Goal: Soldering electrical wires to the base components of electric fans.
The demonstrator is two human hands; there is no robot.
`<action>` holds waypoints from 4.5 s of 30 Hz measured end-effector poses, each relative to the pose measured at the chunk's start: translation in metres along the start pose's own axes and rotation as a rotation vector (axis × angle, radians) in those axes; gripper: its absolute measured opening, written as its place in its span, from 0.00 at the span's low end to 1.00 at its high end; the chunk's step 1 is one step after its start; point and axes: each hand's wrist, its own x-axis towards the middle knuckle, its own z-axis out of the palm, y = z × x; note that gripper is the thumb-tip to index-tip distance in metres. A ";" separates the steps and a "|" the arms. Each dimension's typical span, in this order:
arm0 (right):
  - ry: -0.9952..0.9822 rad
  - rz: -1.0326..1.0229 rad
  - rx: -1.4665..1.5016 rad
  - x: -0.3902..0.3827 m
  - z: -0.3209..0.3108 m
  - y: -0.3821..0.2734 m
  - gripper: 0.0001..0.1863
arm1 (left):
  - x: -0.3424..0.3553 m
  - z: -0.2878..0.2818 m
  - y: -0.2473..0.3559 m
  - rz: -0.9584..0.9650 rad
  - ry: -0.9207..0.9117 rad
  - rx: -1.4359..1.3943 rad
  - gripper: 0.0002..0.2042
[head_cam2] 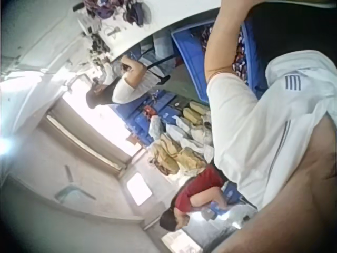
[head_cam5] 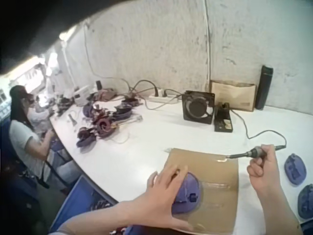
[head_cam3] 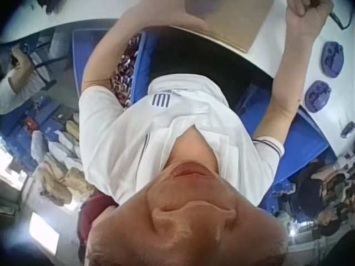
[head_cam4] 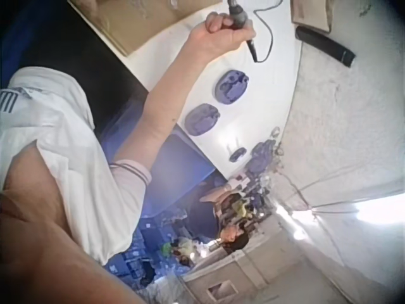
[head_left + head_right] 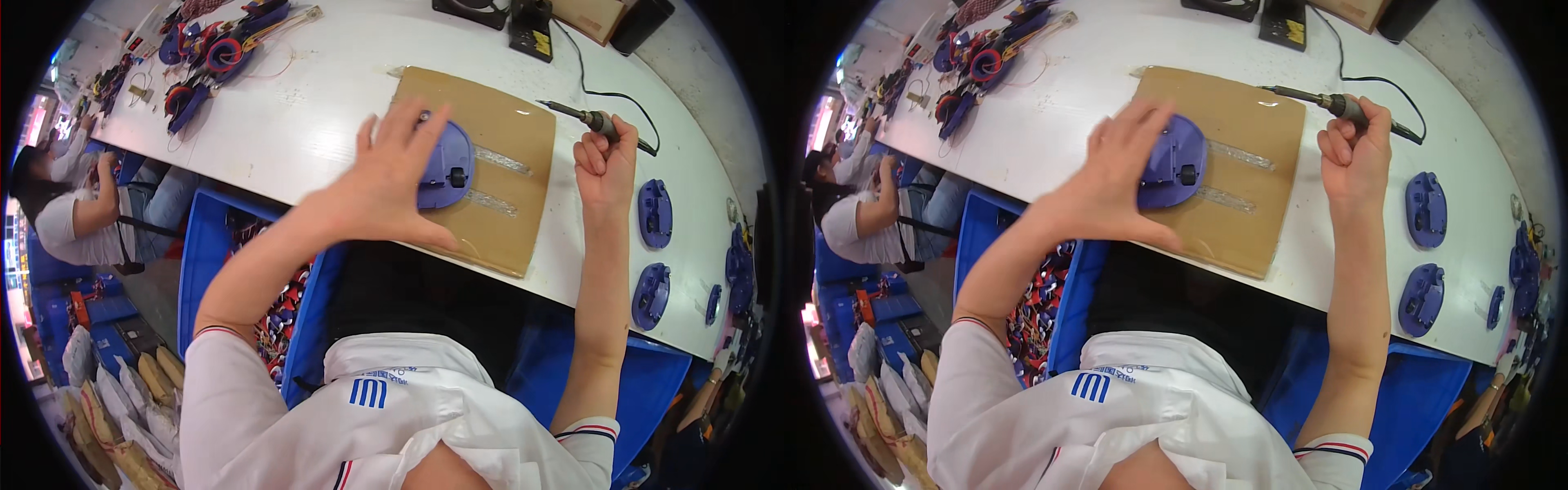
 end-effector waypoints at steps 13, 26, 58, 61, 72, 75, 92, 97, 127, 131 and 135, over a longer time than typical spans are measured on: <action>-0.103 0.139 -0.015 0.044 -0.063 -0.011 0.09 | -0.028 0.017 -0.006 0.129 0.289 -0.093 0.44; -0.125 -0.046 -0.187 0.055 -0.065 -0.028 0.07 | -0.574 0.008 -0.045 -1.743 0.461 0.489 0.19; 0.084 -0.022 0.038 0.019 -0.017 -0.009 0.10 | -0.362 -0.196 0.001 -0.507 0.592 -1.202 0.36; 0.002 -0.056 0.037 0.021 -0.016 -0.011 0.10 | -0.280 -0.224 0.004 -0.384 0.481 -1.096 0.42; 0.043 -0.066 0.082 0.023 -0.021 -0.015 0.10 | -0.034 -0.217 -0.031 -0.348 0.123 -0.782 0.35; -0.053 -0.098 0.117 0.026 -0.022 -0.013 0.10 | -0.022 -0.176 -0.047 -0.500 -0.210 -0.125 0.31; -0.158 -0.064 0.105 -0.008 -0.009 -0.006 0.10 | -0.109 -0.015 0.041 0.172 0.139 0.319 0.19; -0.148 0.003 0.033 -0.014 0.008 0.005 0.10 | -0.118 0.015 0.047 0.251 -0.072 0.487 0.17; -0.055 0.116 -0.259 -0.024 0.003 0.034 0.11 | -0.081 -0.007 0.015 0.324 -0.625 0.187 0.04; -0.024 0.083 -0.303 -0.025 0.007 0.038 0.11 | -0.057 -0.019 0.026 -0.064 -0.289 -0.534 0.03; 0.001 0.043 -0.349 -0.027 0.010 0.040 0.11 | -0.025 -0.014 0.031 -0.587 0.263 -1.172 0.10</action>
